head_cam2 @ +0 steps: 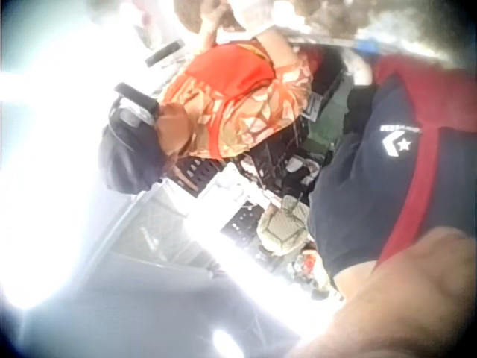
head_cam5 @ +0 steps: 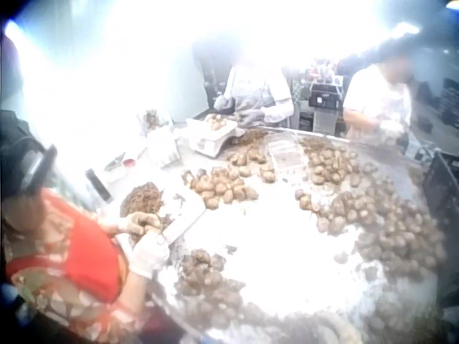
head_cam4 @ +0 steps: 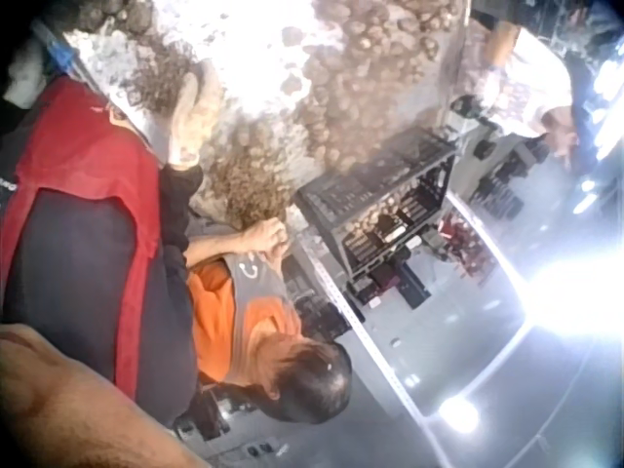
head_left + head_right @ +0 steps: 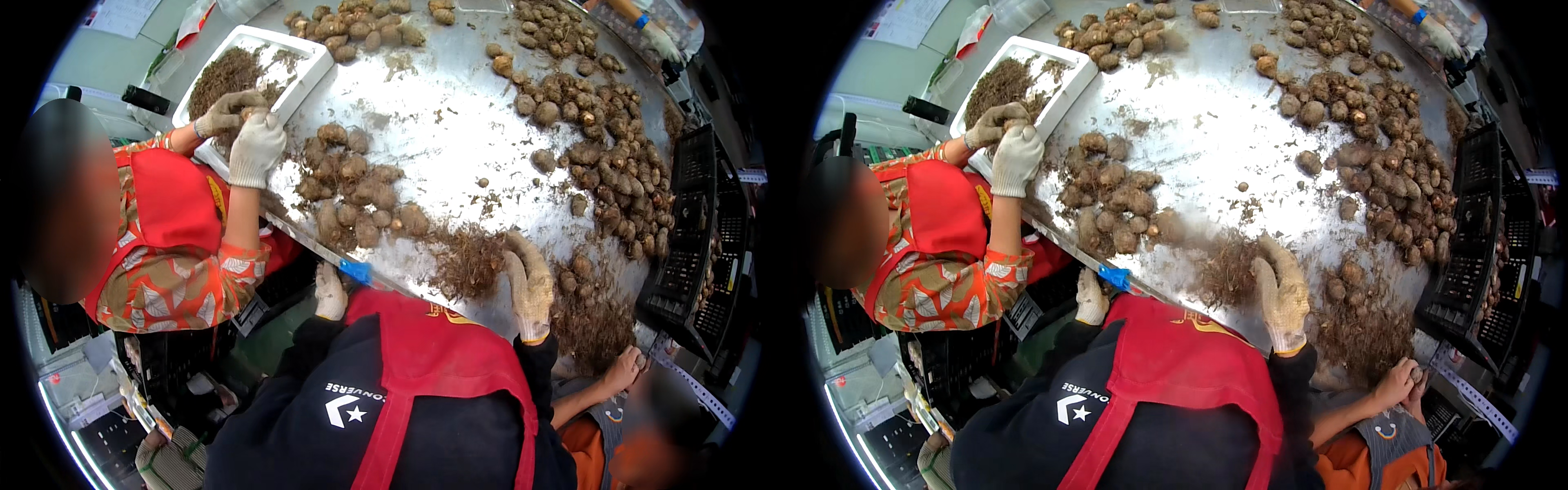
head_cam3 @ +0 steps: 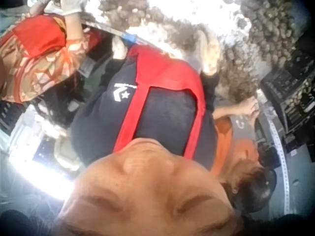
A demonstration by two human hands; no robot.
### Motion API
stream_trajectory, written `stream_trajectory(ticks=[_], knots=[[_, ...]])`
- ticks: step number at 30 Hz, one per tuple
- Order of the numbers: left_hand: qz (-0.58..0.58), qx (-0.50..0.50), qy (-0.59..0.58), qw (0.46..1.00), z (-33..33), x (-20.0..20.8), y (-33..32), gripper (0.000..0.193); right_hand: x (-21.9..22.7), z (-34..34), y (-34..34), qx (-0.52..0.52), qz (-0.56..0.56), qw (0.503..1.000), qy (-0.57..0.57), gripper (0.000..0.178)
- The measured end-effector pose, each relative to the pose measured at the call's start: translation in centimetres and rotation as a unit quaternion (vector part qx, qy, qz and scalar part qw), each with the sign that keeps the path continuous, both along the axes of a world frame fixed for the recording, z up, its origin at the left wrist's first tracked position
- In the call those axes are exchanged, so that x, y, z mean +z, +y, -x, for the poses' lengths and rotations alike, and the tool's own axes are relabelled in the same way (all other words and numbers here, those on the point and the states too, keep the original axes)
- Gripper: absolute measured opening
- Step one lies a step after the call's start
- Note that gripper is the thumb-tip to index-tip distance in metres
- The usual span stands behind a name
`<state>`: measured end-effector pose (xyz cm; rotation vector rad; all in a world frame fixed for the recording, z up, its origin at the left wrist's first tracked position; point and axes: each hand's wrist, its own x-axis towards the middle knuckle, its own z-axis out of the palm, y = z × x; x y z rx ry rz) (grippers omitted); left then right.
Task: The person stands at a large metal table and repeatedly picks up chestnuts, peels off the outer husks by hand, and places the peeled nuts into a white tray. Other workers perform the same task nearby.
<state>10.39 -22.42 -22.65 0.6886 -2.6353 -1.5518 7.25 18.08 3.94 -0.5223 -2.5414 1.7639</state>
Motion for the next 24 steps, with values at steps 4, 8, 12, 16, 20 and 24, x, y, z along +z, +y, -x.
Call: stream_trajectory(ticks=[4,8,12,16,20,24], knots=[[-0.236,0.006,-0.063,0.970,1.3,5.1,1.1,0.016,-0.6,-0.2,-0.3,-0.019,0.008,1.000,0.002,0.032],[-0.450,0.315,-0.102,0.830,4.7,10.3,6.2,0.022,-1.0,0.3,-0.5,0.016,-0.014,1.000,0.004,0.031],[-0.489,0.365,-0.106,0.785,6.3,11.9,7.6,0.023,-0.3,0.5,-0.9,0.041,-0.079,0.996,0.002,0.031],[-0.152,0.176,0.003,0.973,3.1,4.8,4.7,0.024,-1.0,0.2,-0.7,0.034,-0.039,0.999,0.014,0.031],[-0.440,0.252,-0.074,0.859,4.8,9.7,5.6,0.024,-1.6,-0.2,-0.5,0.007,-0.012,0.999,-0.030,0.031],[-0.461,0.336,-0.082,0.817,5.5,9.3,5.9,0.022,-1.3,0.0,-0.7,0.067,-0.068,0.995,0.004,0.031]])
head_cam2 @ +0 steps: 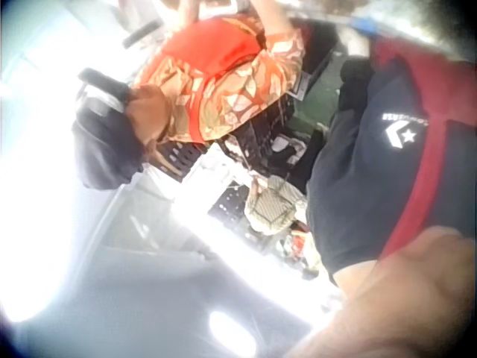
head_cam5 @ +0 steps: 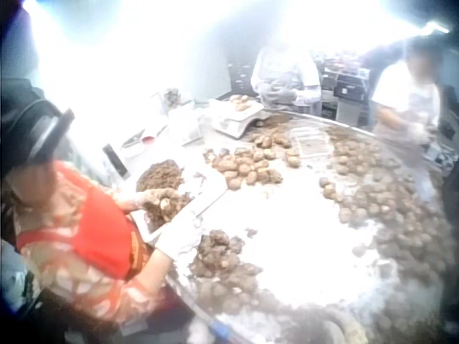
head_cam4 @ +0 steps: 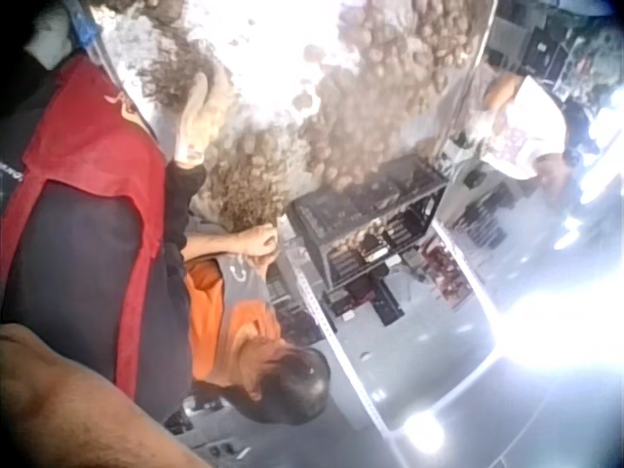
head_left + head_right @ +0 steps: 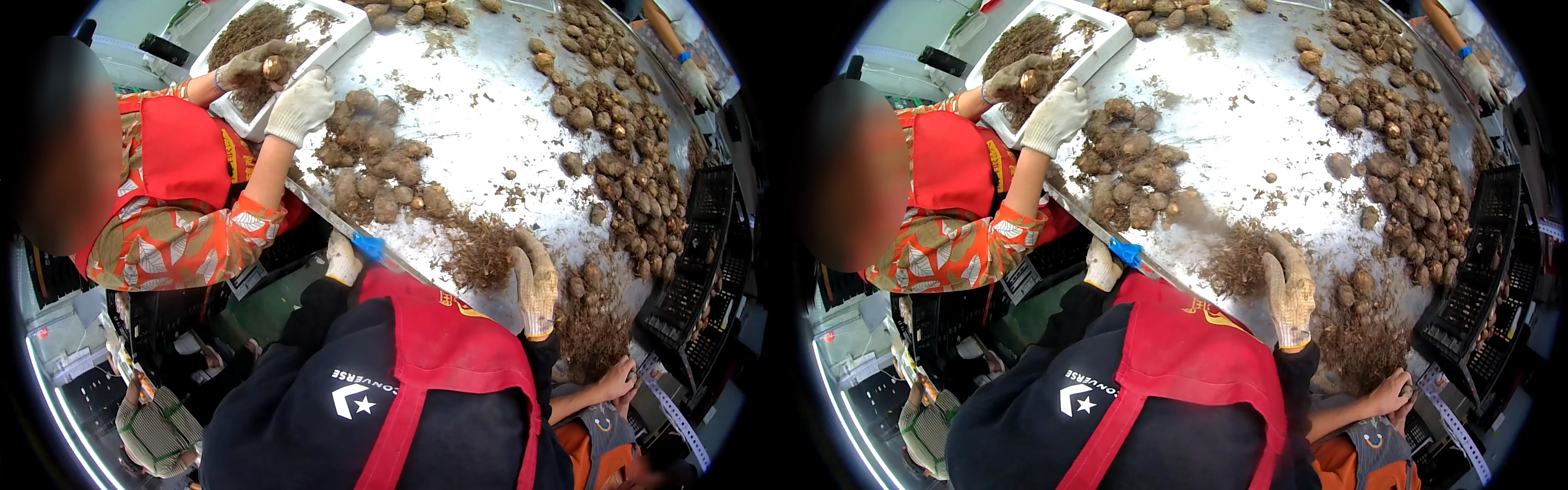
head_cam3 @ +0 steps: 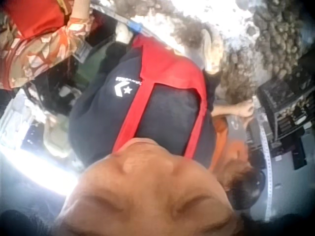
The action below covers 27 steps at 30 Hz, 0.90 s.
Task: The person stands at a large metal table and repeatedly picks up chestnuts, peels off the outer husks by hand, and places the peeled nuts into a white tray. Other workers perform the same task nearby.
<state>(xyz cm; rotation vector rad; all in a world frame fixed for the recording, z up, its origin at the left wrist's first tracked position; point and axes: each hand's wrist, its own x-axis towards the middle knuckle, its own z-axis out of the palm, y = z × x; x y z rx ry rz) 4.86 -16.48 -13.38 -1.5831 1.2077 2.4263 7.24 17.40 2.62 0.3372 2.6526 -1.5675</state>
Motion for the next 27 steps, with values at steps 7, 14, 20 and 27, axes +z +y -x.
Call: stream_trajectory(ticks=[7,14,20,27], knots=[[0.413,-0.251,0.092,0.871,-4.3,-9.4,-3.6,0.025,0.1,0.3,-0.2,-0.009,0.015,0.999,-0.040,0.033],[0.127,-0.252,0.095,0.955,-3.1,-4.3,-3.5,0.025,0.1,0.3,-0.3,-0.014,0.063,0.996,-0.062,0.033],[-0.008,0.019,-0.018,1.000,0.6,2.0,1.8,0.026,-0.5,0.1,-0.3,-0.015,0.057,0.997,-0.056,0.033],[0.275,-0.319,0.112,0.900,-4.2,-10.1,-5.2,0.045,-0.1,0.1,-0.3,0.019,-0.002,1.000,-0.020,0.032]])
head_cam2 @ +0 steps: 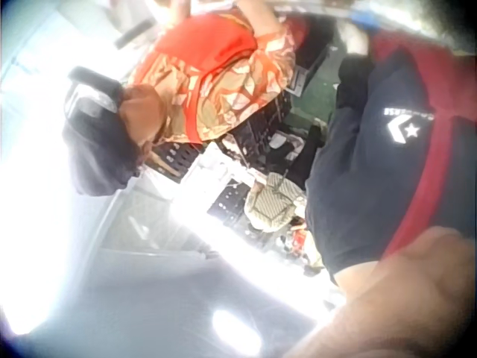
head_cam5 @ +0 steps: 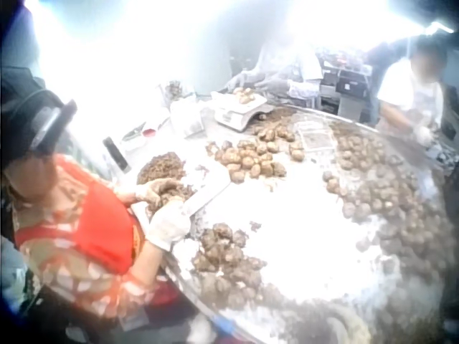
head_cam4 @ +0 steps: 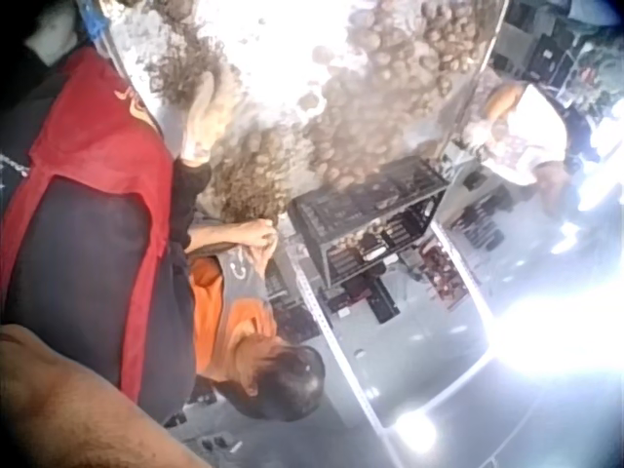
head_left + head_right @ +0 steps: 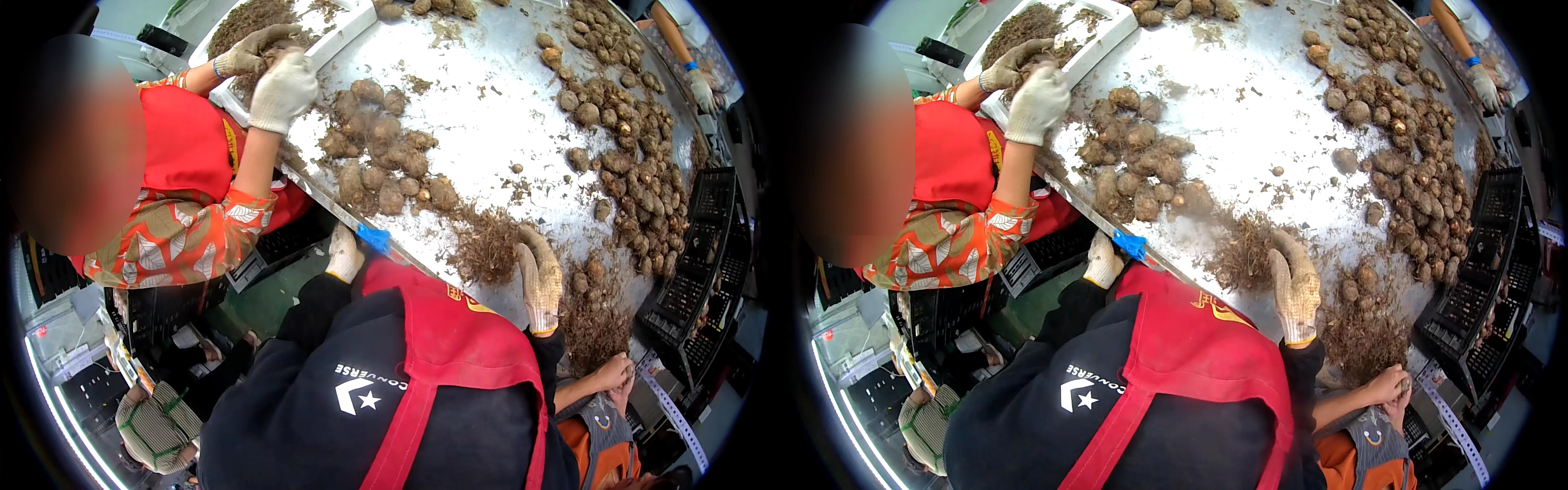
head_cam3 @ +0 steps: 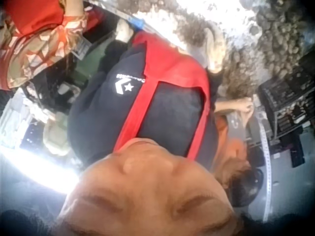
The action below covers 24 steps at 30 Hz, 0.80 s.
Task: The person stands at a large metal table and repeatedly picks up chestnuts, peels off the outer husks by hand, and places the peeled nuts into a white tray. Other workers perform the same task nearby.
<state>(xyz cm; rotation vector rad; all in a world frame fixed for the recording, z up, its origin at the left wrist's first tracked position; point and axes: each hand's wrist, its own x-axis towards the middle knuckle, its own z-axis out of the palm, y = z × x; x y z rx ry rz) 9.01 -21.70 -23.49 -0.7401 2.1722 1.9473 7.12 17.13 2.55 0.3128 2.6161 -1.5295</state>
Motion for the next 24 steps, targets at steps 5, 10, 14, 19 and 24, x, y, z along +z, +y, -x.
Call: stream_trajectory(ticks=[5,10,14,19,24], knots=[[-0.122,0.047,-0.003,0.991,0.1,1.5,0.2,0.021,0.0,0.4,-0.4,0.005,-0.005,1.000,-0.011,0.033],[-0.152,0.159,-0.070,0.973,0.1,11.9,0.1,0.037,-0.7,-0.5,0.2,-0.045,0.059,0.997,-0.020,0.032],[-0.255,0.121,-0.002,0.959,1.5,19.1,1.2,0.042,-1.5,-0.6,0.5,-0.079,0.141,0.987,-0.012,0.032],[-0.386,0.028,-0.022,0.922,6.8,23.8,8.0,0.047,3.8,1.1,-2.4,-0.016,0.049,0.999,0.012,0.028],[-0.284,-0.190,-0.005,0.940,9.6,24.6,12.6,0.053,5.9,2.5,-3.4,0.155,-0.030,0.955,0.251,0.032]])
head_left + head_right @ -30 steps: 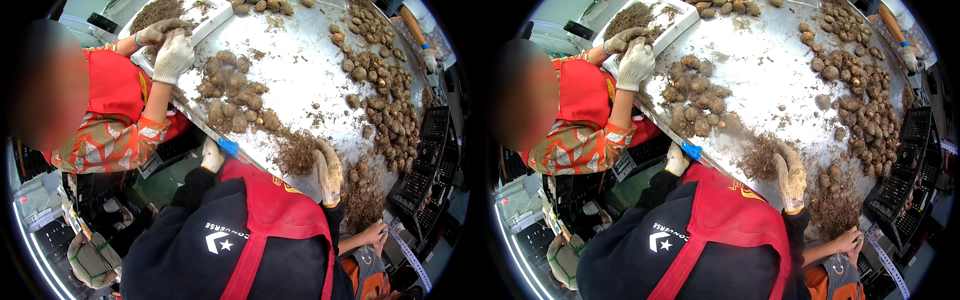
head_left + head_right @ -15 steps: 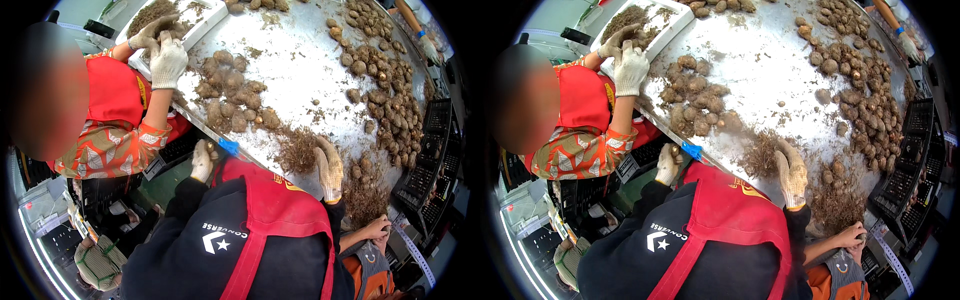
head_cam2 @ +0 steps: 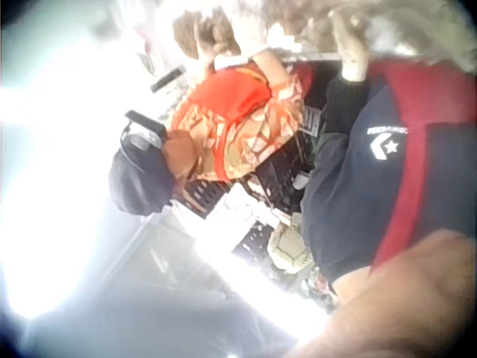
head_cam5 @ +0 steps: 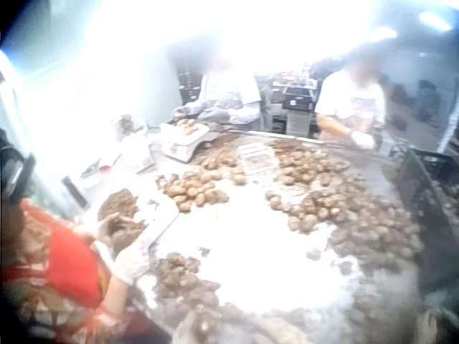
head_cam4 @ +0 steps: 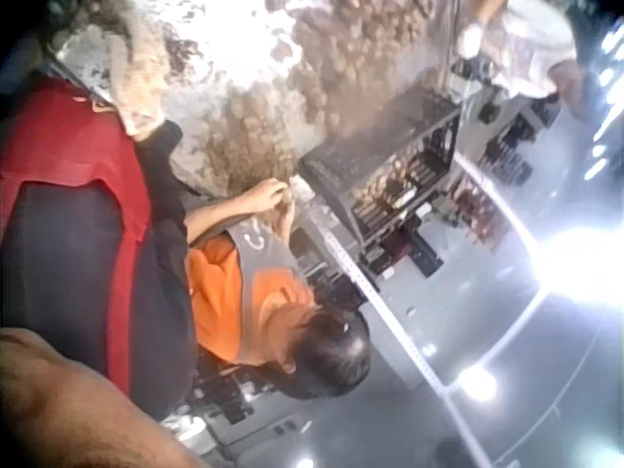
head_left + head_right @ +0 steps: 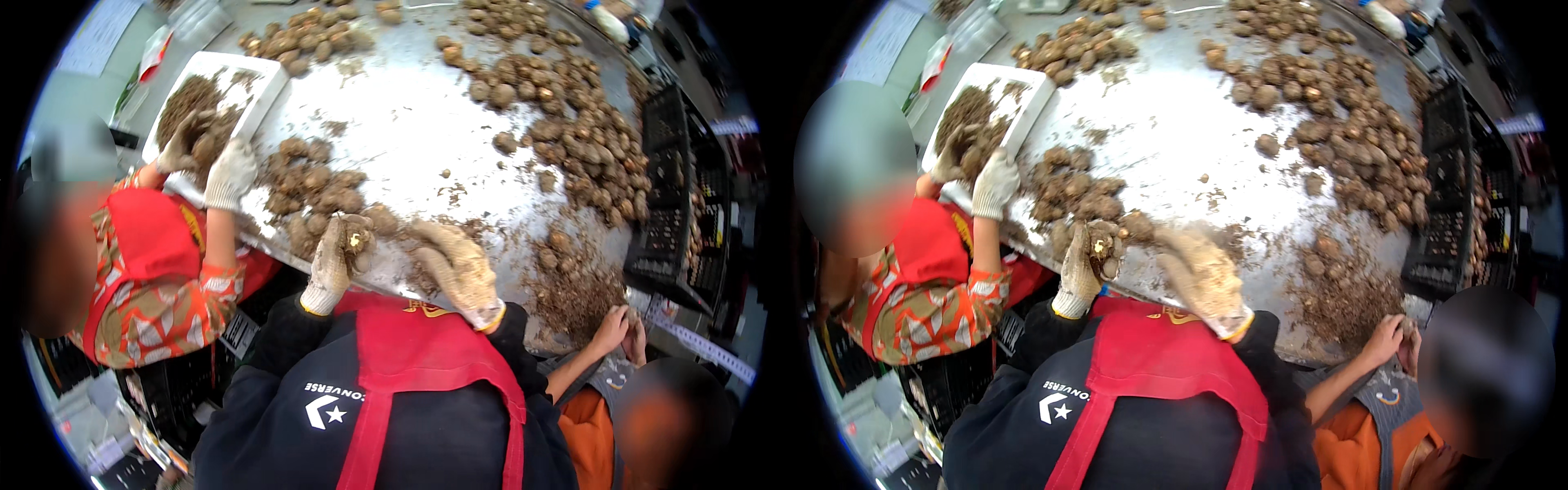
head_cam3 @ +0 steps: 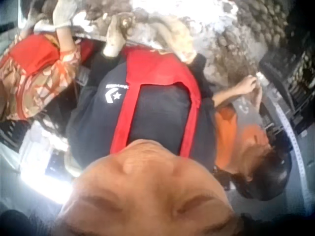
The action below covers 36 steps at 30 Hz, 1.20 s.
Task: The person stands at a large metal table and repeatedly picks up chestnuts, peels off the outer husks by hand, and places the peeled nuts into a white tray. Other workers perform the same task nearby.
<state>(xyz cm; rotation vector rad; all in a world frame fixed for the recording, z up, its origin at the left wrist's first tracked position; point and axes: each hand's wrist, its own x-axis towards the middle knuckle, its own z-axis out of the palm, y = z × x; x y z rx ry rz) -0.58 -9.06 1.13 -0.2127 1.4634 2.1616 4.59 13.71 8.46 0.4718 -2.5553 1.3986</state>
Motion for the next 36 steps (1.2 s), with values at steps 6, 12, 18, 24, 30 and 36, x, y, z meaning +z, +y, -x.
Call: stream_trajectory(ticks=[6,12,18,24,30,36], knots=[[0.028,-0.094,0.101,0.990,0.6,2.4,5.2,0.041,2.0,-0.1,-1.9,-0.153,0.114,0.963,-0.189,0.038],[0.022,-0.044,0.083,0.995,-0.6,2.9,9.7,0.036,-0.3,-0.5,-2.0,-0.235,0.277,0.914,-0.181,0.023],[0.022,-0.107,0.188,0.976,-0.2,3.3,10.2,0.040,1.2,0.0,-1.6,-0.315,0.377,0.831,-0.261,0.028],[0.000,-0.158,0.127,0.979,0.1,5.8,9.5,0.067,-4.2,-0.7,-0.4,-0.269,0.466,0.799,-0.269,0.030],[0.105,-0.153,0.214,0.959,0.9,4.1,10.0,0.063,1.5,-0.5,-0.1,-0.294,0.307,0.875,-0.231,0.029],[0.068,-0.190,0.085,0.976,0.8,3.1,9.9,0.055,-3.0,-0.9,-0.2,-0.282,0.154,0.928,-0.188,0.019]])
